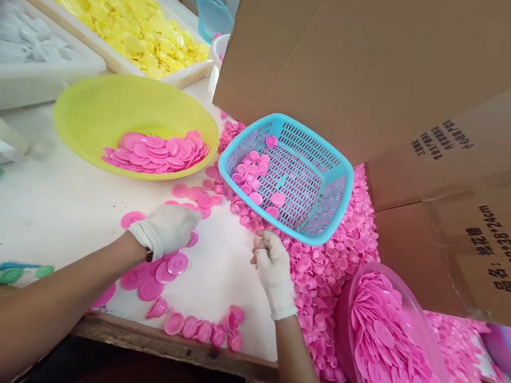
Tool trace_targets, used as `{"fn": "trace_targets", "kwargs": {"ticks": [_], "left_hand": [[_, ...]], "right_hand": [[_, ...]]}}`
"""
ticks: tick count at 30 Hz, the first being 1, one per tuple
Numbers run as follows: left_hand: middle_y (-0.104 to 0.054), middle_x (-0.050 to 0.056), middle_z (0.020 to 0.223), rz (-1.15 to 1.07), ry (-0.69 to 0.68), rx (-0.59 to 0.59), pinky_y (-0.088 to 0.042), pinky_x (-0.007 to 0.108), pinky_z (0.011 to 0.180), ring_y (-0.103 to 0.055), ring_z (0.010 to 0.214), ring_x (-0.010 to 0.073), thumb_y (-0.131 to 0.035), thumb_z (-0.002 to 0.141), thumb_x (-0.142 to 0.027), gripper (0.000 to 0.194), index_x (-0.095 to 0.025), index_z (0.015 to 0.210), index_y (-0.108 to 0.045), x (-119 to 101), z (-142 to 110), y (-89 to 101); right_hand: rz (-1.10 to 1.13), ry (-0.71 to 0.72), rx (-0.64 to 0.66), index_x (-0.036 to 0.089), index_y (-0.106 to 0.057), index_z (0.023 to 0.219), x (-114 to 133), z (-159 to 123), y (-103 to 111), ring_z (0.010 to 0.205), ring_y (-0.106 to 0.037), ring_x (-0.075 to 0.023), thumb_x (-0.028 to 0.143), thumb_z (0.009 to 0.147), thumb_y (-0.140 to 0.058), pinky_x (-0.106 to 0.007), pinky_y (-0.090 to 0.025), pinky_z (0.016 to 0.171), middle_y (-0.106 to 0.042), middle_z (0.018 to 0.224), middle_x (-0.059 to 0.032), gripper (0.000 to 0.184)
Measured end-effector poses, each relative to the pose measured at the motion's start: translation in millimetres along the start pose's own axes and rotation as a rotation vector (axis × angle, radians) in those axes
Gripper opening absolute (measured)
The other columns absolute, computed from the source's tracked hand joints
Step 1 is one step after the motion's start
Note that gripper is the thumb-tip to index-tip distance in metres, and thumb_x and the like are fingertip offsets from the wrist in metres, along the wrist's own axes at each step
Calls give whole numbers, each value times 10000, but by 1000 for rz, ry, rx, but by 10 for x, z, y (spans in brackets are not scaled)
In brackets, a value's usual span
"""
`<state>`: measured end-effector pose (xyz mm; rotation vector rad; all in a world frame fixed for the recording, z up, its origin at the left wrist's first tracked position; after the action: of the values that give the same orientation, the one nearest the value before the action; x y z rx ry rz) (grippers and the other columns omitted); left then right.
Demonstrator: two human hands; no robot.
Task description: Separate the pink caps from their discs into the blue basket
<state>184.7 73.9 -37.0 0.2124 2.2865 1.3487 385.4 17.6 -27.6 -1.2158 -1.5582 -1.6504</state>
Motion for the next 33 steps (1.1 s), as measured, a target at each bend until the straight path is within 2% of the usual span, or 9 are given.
{"fn": "trace_targets", "kwargs": {"ticks": [4,7,10,12,14,17,24,30,33], "left_hand": [[-620,172,895,-82,-116,-60,-448,403,712,-599,847,322,-470,720,-52,204,-97,881,-586,-200,20,-79],[-582,51,711,-261,-223,-98,-408,284,637,-557,689,196,-510,681,-64,110,-152,731,-553,-346,9,-79],[-528,-7,617,-568,-329,-120,-359,224,534,-497,581,130,-520,658,-81,104,-172,707,-524,-436,20,-45],[-544,-18,619,-827,-344,-57,-373,203,500,-510,554,114,-505,662,-86,157,-176,789,-527,-450,63,-96],[-559,-18,606,-1066,-313,82,-419,202,491,-539,532,113,-500,675,-100,184,-166,846,-516,-483,108,-229],[-569,-13,587,-1250,-231,245,-473,216,482,-560,510,114,-545,670,-126,193,-146,855,-494,-540,134,-418],[-607,11,667,-1301,-211,366,-496,209,480,-594,545,120,-552,639,-127,194,-133,831,-524,-635,83,-568],[-590,-9,515,-1138,-109,316,-461,183,446,-596,504,133,-522,639,-97,64,-147,671,-547,-581,119,-703],[-573,-18,488,-1124,-65,308,-459,180,434,-582,468,123,-522,657,-92,69,-152,689,-527,-560,156,-753]], "right_hand": [[-472,105,-16,179,-542,1120,-140,231,-220,818,-578,-204,236,785,-445,-335,-460,756,-627,936,-75,354],[-545,122,-28,184,-579,1024,-155,274,-249,890,-563,-222,223,774,-446,-346,-438,809,-625,968,-86,285],[-238,-12,49,193,-553,864,-268,133,-259,646,-534,-143,218,750,-431,-246,-435,576,-579,774,-27,169],[59,-203,195,194,-511,820,-408,-59,-395,472,-419,-88,265,759,-433,-187,-309,409,-495,658,15,122],[307,-357,327,194,-499,842,-453,-271,-570,424,-335,-60,330,768,-460,-164,-222,370,-441,635,34,159],[519,-451,387,202,-515,885,-421,-431,-721,431,-297,-46,359,751,-516,-156,-227,380,-412,654,39,206],[648,-586,358,198,-428,717,-553,-544,-837,380,-201,-22,339,695,-560,-154,-175,343,-374,605,47,195],[496,-542,365,205,-493,956,-550,-642,-787,436,-494,-79,371,731,-543,-151,-316,341,-555,681,14,284],[387,-535,375,210,-467,1021,-602,-616,-710,427,-537,-100,404,724,-536,-155,-340,337,-576,638,29,361]]}}
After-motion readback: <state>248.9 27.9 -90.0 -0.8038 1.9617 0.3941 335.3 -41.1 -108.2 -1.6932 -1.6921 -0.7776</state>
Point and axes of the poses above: each hand's wrist, its own z-axis towards the middle knuckle, its own y-axis out of the back of the hand, x = y × z, the point moved 10 cm from there along z, towards the middle knuckle
